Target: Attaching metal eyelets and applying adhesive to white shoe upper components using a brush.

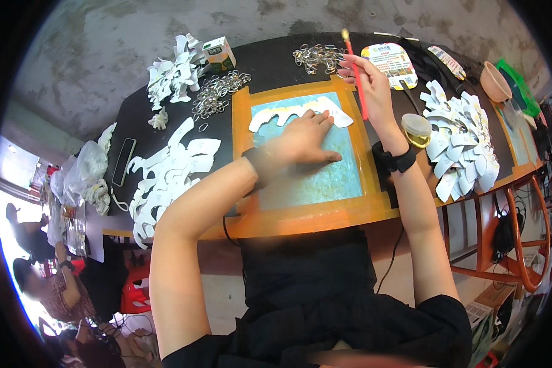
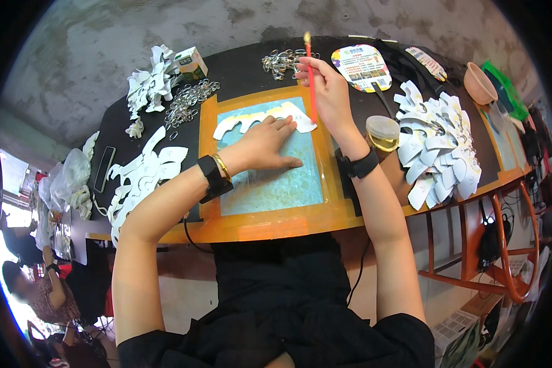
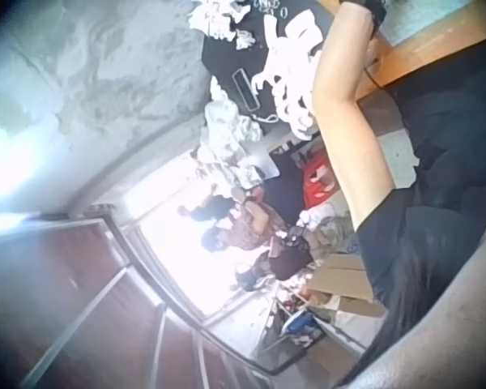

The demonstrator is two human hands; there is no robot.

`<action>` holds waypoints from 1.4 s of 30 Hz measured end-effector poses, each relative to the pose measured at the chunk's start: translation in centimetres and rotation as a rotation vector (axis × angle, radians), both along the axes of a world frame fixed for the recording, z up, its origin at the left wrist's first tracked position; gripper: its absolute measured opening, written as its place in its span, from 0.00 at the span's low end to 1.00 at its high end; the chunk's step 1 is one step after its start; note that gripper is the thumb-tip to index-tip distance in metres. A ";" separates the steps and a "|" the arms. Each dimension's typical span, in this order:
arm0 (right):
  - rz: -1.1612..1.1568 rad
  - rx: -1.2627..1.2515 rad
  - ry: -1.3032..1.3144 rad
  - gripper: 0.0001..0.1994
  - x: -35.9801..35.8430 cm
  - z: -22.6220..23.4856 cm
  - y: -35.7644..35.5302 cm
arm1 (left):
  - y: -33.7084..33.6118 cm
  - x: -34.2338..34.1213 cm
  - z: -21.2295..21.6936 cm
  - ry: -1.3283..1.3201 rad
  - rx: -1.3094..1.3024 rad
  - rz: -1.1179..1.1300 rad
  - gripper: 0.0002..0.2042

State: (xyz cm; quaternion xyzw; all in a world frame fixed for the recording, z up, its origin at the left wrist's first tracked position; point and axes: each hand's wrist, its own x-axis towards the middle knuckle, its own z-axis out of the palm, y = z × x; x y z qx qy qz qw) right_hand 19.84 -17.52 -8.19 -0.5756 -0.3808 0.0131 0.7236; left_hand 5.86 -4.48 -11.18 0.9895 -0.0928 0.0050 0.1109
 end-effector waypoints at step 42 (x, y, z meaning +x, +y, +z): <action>-0.259 -0.265 -0.134 0.08 -0.7 -0.7 0.4 | 12.4 17.3 2.4 -0.124 0.020 -0.009 0.07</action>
